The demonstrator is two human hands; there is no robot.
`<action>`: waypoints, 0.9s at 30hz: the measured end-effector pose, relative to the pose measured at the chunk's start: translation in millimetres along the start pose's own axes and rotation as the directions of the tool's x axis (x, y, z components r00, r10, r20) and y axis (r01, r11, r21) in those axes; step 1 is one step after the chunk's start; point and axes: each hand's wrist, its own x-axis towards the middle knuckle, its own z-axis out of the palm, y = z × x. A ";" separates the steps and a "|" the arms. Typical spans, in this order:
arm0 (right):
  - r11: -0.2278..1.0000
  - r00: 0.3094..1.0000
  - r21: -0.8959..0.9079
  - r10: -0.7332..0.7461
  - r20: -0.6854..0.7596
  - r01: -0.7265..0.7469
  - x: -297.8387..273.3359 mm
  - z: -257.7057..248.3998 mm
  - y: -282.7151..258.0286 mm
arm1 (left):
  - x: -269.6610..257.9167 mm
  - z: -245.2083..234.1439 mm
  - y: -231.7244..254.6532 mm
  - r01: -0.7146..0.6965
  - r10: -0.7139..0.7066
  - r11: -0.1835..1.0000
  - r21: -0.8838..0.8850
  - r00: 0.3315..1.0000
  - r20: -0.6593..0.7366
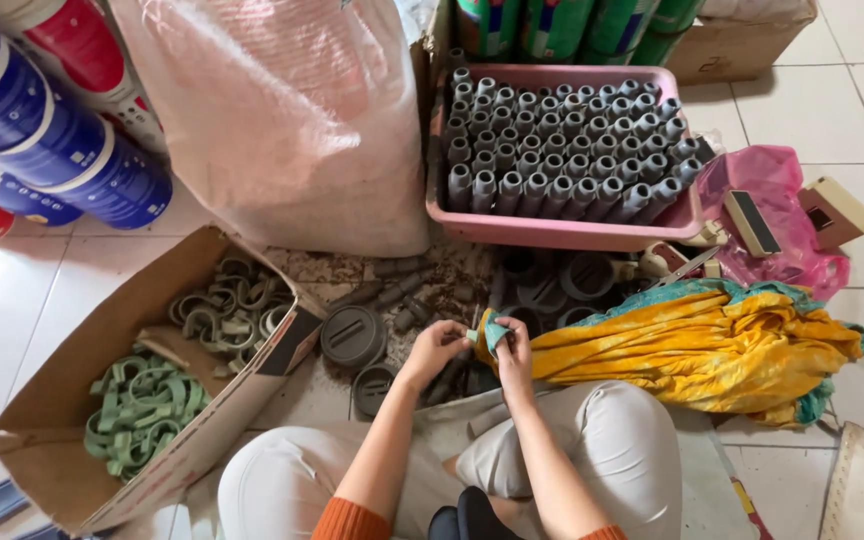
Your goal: The person sits on the floor and repeatedly picks up small green plastic parts from a cardboard box. They wipe each part with a yellow cloth and place it back into the box. The person continues this repetitive cleaning process throughout the video.
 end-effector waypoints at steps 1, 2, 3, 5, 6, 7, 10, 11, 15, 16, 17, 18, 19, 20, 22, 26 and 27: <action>1.000 1.000 -0.003 0.002 0.004 -0.002 -2.2 0.9 2.3 | -9.6 1.7 0.0 0.002 -0.002 1.000 -0.004 1.000 -0.003; 1.000 0.999 -0.003 -0.006 0.044 0.006 -4.3 1.8 4.7 | -19.2 3.4 0.1 -0.033 0.035 0.996 -0.078 0.999 0.019; 1.000 0.996 -0.002 -0.014 0.083 0.015 -5.6 2.4 6.8 | -27.7 5.5 0.6 -0.068 0.074 0.986 -0.152 0.996 0.038; 0.997 0.996 0.057 0.044 0.083 -0.049 -8.1 2.5 16.7 | -37.3 1.9 6.4 -0.118 0.123 0.983 -0.144 0.992 0.021; 0.987 0.991 0.119 0.102 0.083 -0.112 -8.5 3.1 21.3 | -41.4 -0.4 9.8 -0.169 0.171 0.977 -0.131 0.985 0.007; 0.987 0.991 0.118 0.099 0.086 -0.109 -8.5 2.5 22.3 | -44.5 0.1 13.1 -0.172 0.174 0.976 -0.132 0.985 0.004; 0.926 0.973 0.301 0.229 0.030 -0.228 -10.0 -0.6 22.6 | -49.4 4.3 16.1 -0.200 0.211 0.961 -0.189 0.977 0.038; 0.953 0.979 0.225 0.197 0.054 -0.204 -11.4 -1.7 20.6 | -48.2 6.7 12.9 -0.187 0.202 0.957 -0.221 0.978 0.045; 0.958 0.970 0.161 0.229 0.077 -0.239 -16.1 -4.8 14.2 | -50.4 3.6 6.0 -0.078 0.114 0.961 -0.266 0.986 0.124; 0.957 0.970 0.160 0.232 0.074 -0.241 -12.7 -8.1 20.6 | -51.1 4.4 7.8 -0.075 0.112 0.961 -0.266 0.986 0.127; 0.948 0.964 0.176 0.259 0.060 -0.265 -9.9 -10.4 27.4 | -52.3 4.2 9.4 -0.045 0.089 0.961 -0.273 0.985 0.149; 0.938 0.957 0.192 0.286 0.046 -0.289 -7.1 -12.7 34.3 | -53.4 3.9 11.0 -0.016 0.066 0.960 -0.279 0.983 0.171; 0.937 0.957 0.192 0.288 0.045 -0.291 -5.8 -14.2 37.7 | -55.5 3.0 13.1 -0.013 0.063 0.960 -0.279 0.983 0.172; 0.924 0.949 0.217 0.315 0.031 -0.314 -4.5 -15.6 41.1 | -57.6 2.1 15.3 0.018 0.038 0.961 -0.275 0.980 0.195; 0.910 0.940 0.244 0.340 0.018 -0.334 -8.3 -13.8 33.8 | -53.9 1.2 9.2 0.047 0.014 0.962 -0.270 0.976 0.218; 0.915 0.935 0.193 0.351 0.059 -0.355 -15.8 -7.9 26.7 | -52.6 -0.5 5.4 0.062 0.001 0.962 -0.267 0.974 0.228; 0.914 0.932 0.195 0.362 0.006 -0.356 -12.8 -6.8 33.4 | -56.5 -2.4 12.3 0.078 -0.016 0.970 -0.231 0.966 0.259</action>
